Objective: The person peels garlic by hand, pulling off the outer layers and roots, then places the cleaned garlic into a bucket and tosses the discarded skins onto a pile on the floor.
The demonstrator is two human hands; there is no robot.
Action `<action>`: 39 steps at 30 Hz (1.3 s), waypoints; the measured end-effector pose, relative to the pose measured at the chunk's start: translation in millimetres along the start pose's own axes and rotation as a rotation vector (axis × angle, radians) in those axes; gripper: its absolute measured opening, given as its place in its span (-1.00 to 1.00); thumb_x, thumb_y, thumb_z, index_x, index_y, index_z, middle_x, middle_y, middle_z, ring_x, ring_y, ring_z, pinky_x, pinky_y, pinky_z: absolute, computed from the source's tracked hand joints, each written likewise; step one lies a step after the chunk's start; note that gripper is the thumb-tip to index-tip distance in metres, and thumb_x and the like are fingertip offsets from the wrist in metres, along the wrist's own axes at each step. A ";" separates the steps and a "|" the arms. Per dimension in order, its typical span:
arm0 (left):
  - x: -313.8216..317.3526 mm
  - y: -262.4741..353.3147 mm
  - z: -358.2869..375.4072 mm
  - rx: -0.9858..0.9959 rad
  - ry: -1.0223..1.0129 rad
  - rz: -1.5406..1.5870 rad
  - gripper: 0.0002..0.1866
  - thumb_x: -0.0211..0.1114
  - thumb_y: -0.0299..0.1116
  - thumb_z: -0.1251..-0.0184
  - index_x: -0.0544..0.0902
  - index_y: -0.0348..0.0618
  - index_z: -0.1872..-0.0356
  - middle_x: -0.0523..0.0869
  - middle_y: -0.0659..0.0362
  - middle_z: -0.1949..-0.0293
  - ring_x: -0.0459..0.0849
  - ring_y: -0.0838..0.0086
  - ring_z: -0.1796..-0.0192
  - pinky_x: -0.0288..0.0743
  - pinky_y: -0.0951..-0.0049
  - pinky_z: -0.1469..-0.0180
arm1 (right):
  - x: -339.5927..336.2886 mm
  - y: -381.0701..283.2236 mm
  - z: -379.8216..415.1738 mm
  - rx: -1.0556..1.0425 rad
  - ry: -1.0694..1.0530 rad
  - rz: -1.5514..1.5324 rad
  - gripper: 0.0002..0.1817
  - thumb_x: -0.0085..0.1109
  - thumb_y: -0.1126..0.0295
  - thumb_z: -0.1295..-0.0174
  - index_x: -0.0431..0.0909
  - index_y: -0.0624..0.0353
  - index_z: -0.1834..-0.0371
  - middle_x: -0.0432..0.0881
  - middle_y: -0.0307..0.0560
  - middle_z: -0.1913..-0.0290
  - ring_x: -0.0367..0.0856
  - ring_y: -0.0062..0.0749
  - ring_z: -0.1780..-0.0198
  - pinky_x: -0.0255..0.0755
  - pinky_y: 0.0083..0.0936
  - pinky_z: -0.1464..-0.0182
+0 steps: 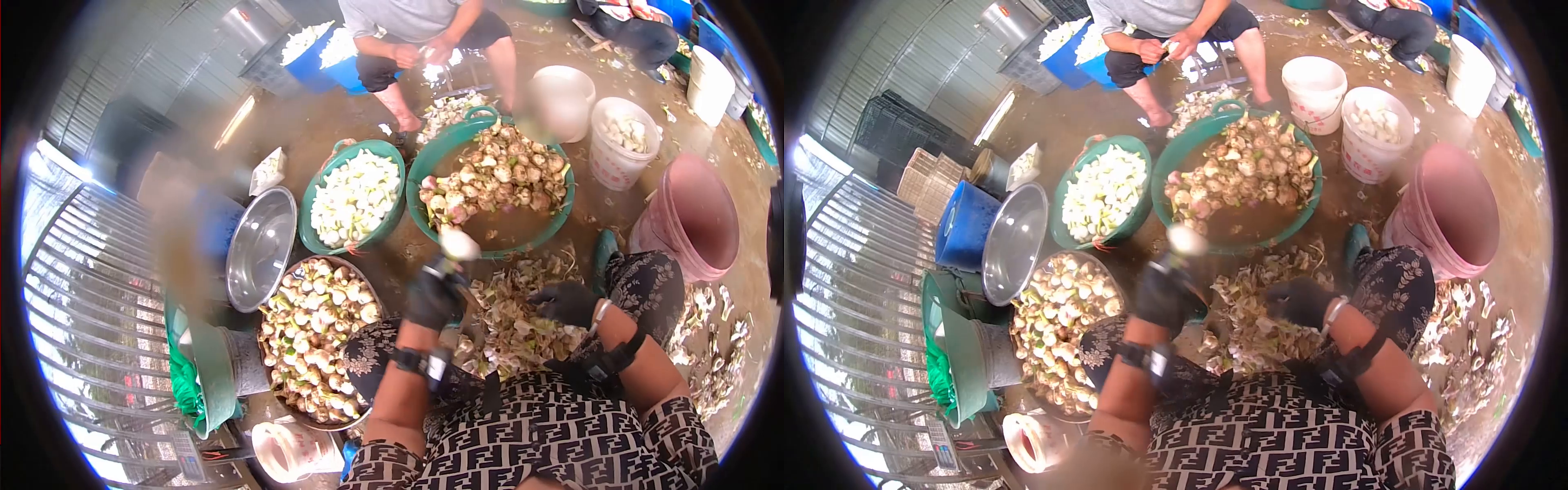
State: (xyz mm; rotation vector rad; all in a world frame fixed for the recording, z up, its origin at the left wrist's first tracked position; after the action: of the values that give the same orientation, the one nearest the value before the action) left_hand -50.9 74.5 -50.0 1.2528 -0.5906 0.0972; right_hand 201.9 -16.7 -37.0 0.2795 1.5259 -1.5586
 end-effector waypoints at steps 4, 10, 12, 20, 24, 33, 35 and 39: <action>-0.6 80.2 -28.1 0.107 0.163 0.361 -0.79 0.02 -0.35 -0.35 0.48 -0.23 0.10 0.60 0.12 0.21 0.59 0.42 0.22 0.51 0.51 0.19 | -45.9 1.6 13.9 0.400 0.244 -0.470 -0.86 0.14 0.34 -0.09 0.58 0.15 0.38 0.59 -0.08 0.42 0.59 -0.35 0.43 0.46 -0.39 0.38; 31.3 -41.5 -51.8 -0.022 -0.083 -0.260 -0.64 0.06 -0.33 -0.36 0.42 -0.29 -0.10 0.60 0.09 0.22 0.59 0.45 0.22 0.53 0.43 0.17 | -121.9 17.6 30.1 0.277 0.625 -1.141 -0.73 0.08 0.44 -0.19 0.41 0.26 0.05 0.54 -0.18 0.40 0.52 -0.58 0.40 0.42 -0.65 0.38; 47.2 -80.6 -71.0 -0.176 -0.059 -0.260 -0.66 0.11 -0.37 -0.32 0.45 -0.31 -0.06 0.61 0.11 0.22 0.59 0.47 0.24 0.52 0.46 0.21 | -133.7 31.9 29.0 0.241 0.707 -1.201 -0.63 0.07 0.45 -0.21 0.32 0.28 -0.08 0.57 -0.15 0.35 0.54 -0.57 0.39 0.42 -0.68 0.39; 92.9 -172.7 -232.0 -0.111 -0.292 -0.946 -0.61 0.19 -0.41 -0.24 0.45 -0.34 -0.08 0.65 0.02 0.12 0.63 0.35 0.16 0.47 0.45 0.14 | -140.7 63.6 9.2 0.308 0.744 -0.935 -0.74 0.05 0.48 -0.23 0.40 0.28 0.02 0.54 -0.14 0.19 0.54 -0.56 0.19 0.46 -0.64 0.15; 126.9 -215.1 -299.2 -0.262 -0.351 -1.197 -0.46 0.16 -0.28 -0.24 0.31 -0.27 -0.21 0.57 -0.10 -0.01 0.56 0.20 -0.02 0.40 0.30 -0.04 | -147.2 64.8 0.4 0.326 0.771 -1.065 -0.75 0.07 0.59 -0.18 0.43 0.28 0.06 0.53 -0.15 0.18 0.52 -0.58 0.17 0.46 -0.61 0.08; 138.4 -245.7 -314.1 -0.258 -0.056 -0.530 -0.44 0.26 -0.48 -0.06 0.32 -0.21 -0.15 0.52 0.04 0.02 0.53 0.29 0.06 0.47 0.35 0.07 | -151.0 75.8 4.0 0.441 0.778 -1.188 -0.71 0.12 0.62 -0.12 0.44 0.28 0.06 0.55 -0.12 0.20 0.52 -0.58 0.16 0.44 -0.62 0.06; 123.6 -234.2 -298.5 -0.165 -0.141 -0.777 -0.52 0.26 -0.43 -0.08 0.39 -0.23 -0.09 0.56 0.08 0.10 0.55 0.35 0.12 0.46 0.41 0.11 | -155.7 77.4 7.3 0.430 0.776 -0.830 -0.68 0.15 0.61 -0.08 0.44 0.25 0.05 0.55 -0.05 0.19 0.56 -0.50 0.16 0.43 -0.63 0.06; 149.9 -139.5 -209.3 0.062 -0.465 -0.913 -0.70 0.23 -0.33 -0.19 0.55 -0.26 0.10 0.63 0.15 0.28 0.56 0.51 0.26 0.45 0.50 0.20 | -144.4 81.8 3.8 0.363 0.724 -0.596 -0.59 0.20 0.55 0.01 0.44 0.21 0.03 0.56 0.03 0.16 0.59 -0.31 0.14 0.44 -0.52 0.04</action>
State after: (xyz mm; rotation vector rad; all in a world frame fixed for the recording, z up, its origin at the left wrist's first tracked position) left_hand 206.4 182.6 -138.7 1.5107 -0.3571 -0.9619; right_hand 343.0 57.0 10.1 0.7009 1.9744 -2.3849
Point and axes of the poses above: each hand's wrist, its own z-axis away from the middle knuckle, its own x-axis out of the palm, y = z × x, the point moved 3 cm from there along -z, towards the middle knuckle
